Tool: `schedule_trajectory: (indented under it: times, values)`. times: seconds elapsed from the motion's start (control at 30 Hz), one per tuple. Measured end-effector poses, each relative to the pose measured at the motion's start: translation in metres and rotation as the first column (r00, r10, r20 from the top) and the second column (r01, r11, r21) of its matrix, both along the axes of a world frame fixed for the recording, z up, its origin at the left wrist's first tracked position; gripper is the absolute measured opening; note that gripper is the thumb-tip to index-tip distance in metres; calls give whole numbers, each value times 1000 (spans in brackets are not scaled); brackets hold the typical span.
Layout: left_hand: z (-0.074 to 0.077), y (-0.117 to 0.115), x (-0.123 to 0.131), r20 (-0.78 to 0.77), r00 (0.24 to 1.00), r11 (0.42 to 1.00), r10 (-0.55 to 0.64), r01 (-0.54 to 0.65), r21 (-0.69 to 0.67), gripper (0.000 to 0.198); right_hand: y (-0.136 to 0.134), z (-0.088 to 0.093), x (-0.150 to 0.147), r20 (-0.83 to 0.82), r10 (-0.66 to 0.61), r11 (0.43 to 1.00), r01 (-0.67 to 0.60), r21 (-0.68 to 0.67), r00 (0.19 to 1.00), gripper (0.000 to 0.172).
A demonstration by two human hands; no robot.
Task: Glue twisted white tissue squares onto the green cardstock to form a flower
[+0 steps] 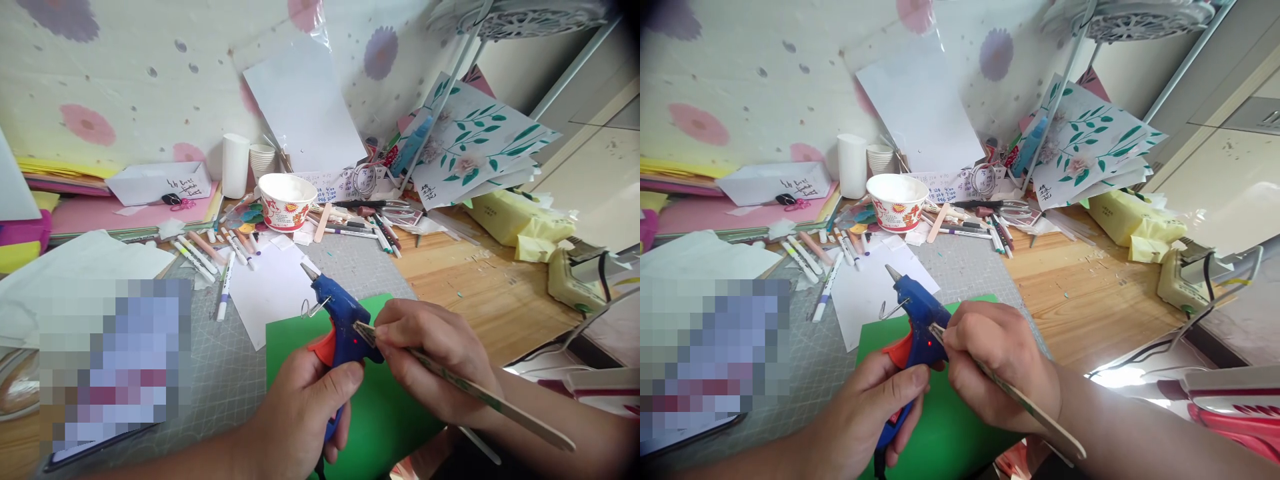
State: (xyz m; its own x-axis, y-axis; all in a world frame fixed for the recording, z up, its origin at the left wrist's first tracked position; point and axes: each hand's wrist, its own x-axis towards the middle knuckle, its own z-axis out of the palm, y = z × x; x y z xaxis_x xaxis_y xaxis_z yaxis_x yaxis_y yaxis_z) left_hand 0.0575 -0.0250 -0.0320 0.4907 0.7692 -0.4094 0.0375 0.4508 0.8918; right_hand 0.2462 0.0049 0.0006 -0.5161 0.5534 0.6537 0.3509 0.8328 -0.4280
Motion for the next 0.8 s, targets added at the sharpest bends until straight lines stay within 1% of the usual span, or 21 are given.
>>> schedule_trajectory:
  times: [0.13,0.23,0.37,0.5,0.6,0.63,0.73,0.8]
  values:
    - [0,1,1,3,1000,1000,8,-8,7,40,1,0,0,15,48,999,-48,-4,999,23]
    - [0,1,1,4,1000,1000,2,-2,8,39,1,1,1,-8,26,999,-26,-21,1000,23]
    - [1,1,1,12,1000,1000,-10,10,12,39,0,1,2,3,49,999,-49,-5,999,22]
    - [-1,1,0,20,1000,1000,-2,3,-2,40,0,1,3,-4,15,1000,-15,-12,1000,24]
    - [-2,0,-1,23,1000,1000,21,-21,-3,42,0,2,3,25,55,998,-55,19,998,21]
    - [-3,0,-1,24,999,1000,25,-24,-9,43,1,3,2,33,55,998,-55,14,998,21]
    - [-3,0,0,28,999,999,32,-31,-25,45,2,5,1,49,-1,1000,2,-6,999,23]
    - [-3,1,1,38,999,999,25,-24,-27,45,2,6,1,51,3,1000,-3,4,999,24]
